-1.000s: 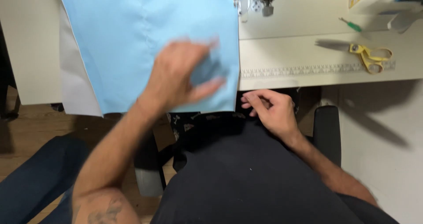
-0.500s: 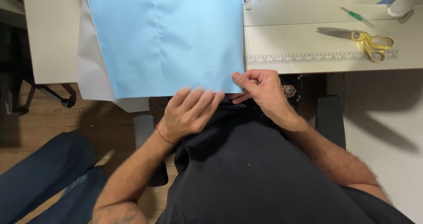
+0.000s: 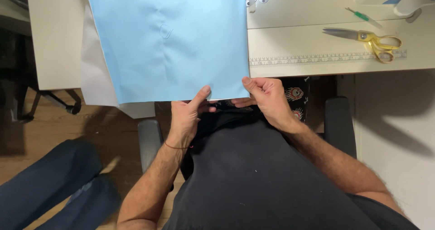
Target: Sewing and trimming leather or heavy fabric components using an industrial sewing machine and scissors
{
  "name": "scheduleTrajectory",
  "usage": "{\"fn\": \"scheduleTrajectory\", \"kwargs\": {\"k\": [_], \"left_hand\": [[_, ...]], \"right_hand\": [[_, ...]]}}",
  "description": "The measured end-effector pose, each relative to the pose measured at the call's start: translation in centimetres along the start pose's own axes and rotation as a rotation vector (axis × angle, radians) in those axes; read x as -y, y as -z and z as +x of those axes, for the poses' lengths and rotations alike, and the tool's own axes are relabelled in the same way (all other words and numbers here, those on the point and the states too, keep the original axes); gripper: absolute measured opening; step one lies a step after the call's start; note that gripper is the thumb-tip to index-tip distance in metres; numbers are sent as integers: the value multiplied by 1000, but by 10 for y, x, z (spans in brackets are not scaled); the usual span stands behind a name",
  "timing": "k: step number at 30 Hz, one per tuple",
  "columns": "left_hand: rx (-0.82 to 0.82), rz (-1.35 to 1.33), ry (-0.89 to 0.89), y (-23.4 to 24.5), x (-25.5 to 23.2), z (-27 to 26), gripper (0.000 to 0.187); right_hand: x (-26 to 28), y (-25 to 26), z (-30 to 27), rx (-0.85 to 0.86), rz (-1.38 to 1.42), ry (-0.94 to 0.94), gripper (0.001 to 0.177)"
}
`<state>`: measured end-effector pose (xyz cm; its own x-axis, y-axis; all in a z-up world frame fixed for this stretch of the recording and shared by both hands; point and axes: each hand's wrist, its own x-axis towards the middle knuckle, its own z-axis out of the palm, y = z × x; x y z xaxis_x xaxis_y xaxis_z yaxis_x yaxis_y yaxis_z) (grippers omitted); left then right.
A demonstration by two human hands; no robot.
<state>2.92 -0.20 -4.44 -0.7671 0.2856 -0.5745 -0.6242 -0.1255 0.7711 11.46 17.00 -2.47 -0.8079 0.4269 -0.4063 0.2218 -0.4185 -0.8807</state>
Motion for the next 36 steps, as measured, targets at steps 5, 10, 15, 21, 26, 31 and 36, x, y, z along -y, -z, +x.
{"fn": "scheduleTrajectory", "kwargs": {"k": [5,10,15,21,26,31,36], "left_hand": [[-82,-45,-102,1,16,2,33],[-132,30,-189,-17,3,-11,23],[-127,78,-125,-2,13,-3,21],[360,966,-56,-2,-62,-42,36],[309,1350,-933,-26,-81,-5,29],[255,1481,-1247,-89,-90,115,71],[326,1601,-1133,-99,-80,160,83]], "right_hand": [[6,-4,-1,23,5,-10,35],[-9,6,2,14,-4,-22,35],[-11,10,3,31,-59,-12,35],[-25,18,10,60,-126,-3,36],[-27,16,8,65,-175,-16,34],[-24,11,11,80,-220,-47,38],[-17,8,8,69,-240,-91,37]]}}
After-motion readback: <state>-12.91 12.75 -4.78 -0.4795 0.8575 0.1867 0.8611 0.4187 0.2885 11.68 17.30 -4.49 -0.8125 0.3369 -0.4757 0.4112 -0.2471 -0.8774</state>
